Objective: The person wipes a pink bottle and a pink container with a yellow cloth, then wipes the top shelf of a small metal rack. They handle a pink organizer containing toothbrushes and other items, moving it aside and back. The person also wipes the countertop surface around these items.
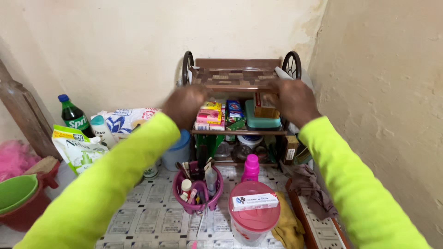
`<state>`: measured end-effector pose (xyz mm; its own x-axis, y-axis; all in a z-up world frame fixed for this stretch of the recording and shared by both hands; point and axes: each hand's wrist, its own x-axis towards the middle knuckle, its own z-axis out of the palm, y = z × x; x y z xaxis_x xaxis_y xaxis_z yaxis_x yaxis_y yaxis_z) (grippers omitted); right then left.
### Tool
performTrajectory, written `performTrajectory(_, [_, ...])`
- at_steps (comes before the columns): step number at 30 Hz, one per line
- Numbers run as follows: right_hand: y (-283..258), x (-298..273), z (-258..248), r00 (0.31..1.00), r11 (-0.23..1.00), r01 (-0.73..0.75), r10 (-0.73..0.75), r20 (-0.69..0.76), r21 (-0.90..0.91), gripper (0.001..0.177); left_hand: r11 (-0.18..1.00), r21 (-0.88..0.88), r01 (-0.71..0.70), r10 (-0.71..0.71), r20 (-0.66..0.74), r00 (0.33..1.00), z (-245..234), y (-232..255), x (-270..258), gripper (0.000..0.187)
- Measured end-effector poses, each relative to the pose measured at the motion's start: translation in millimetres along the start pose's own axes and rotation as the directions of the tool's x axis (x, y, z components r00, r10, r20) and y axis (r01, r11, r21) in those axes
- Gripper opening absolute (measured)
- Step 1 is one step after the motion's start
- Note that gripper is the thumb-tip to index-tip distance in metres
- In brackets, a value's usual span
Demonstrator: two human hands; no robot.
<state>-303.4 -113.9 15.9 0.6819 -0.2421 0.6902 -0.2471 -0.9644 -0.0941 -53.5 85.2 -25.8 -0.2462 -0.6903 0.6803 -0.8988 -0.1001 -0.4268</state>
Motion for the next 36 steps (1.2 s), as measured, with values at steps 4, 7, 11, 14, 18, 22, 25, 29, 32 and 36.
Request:
performTrajectory(4, [-2, 48, 30, 0.988, 0.998, 0.007, 0.003, 0.155, -0.061, 0.045, 0.937, 0.34, 0.08, -0.181, 0.275, 0.944, 1, -60, 31, 0.021])
performTrajectory(7, [-5, 70, 66, 0.971, 0.99, 0.138, -0.134, 0.198, -0.005, 0.054, 0.89, 0.456, -0.019, -0.212, 0.449, 0.868, 10, -82, 52, 0.01])
performTrajectory(11, [-17, 86, 117, 0.968, 0.982, 0.187, -0.19, 0.163, 0.033, 0.057, 0.896, 0.427, -0.123, -0.152, 0.554, 0.819, 26, -93, 72, 0.011])
performTrajectory(14, [-27, 96, 142, 0.966, 0.987, 0.136, -0.114, 0.23, -0.083, 0.061, 0.917, 0.361, -0.172, -0.11, 0.642, 0.758, 34, -92, 79, 0.03])
performTrajectory(18, [-30, 92, 158, 0.989, 0.994, 0.109, -0.106, 0.102, -0.026, 0.067, 0.9, 0.379, -0.214, -0.162, 0.749, 0.643, 44, -91, 92, 0.027])
performTrajectory(22, [-30, 92, 162, 0.99, 0.997, 0.042, -0.032, 0.138, -0.068, 0.07, 0.877, 0.387, -0.285, -0.198, 0.832, 0.519, 46, -87, 105, 0.027])
performTrajectory(25, [-28, 96, 163, 0.991, 0.997, 0.068, -0.064, 0.119, -0.027, 0.071, 0.834, 0.394, -0.387, -0.146, 0.834, 0.533, 39, -92, 107, 0.023])
performTrajectory(29, [-24, 94, 158, 0.992, 0.993, 0.109, -0.112, 0.061, 0.051, 0.074, 0.774, 0.501, -0.388, -0.006, 0.618, 0.786, 20, -107, 100, 0.017])
performTrajectory(32, [-23, 85, 150, 0.995, 0.995, 0.048, -0.054, -0.08, -0.085, 0.079, 0.802, 0.562, -0.201, 0.02, 0.311, 0.95, -11, -110, 93, 0.02])
performTrajectory(36, [-15, 78, 135, 0.973, 0.99, -0.05, 0.018, -0.23, -0.135, 0.059, 0.938, 0.335, 0.086, -0.088, -0.009, 0.996, -61, -99, 82, 0.014])
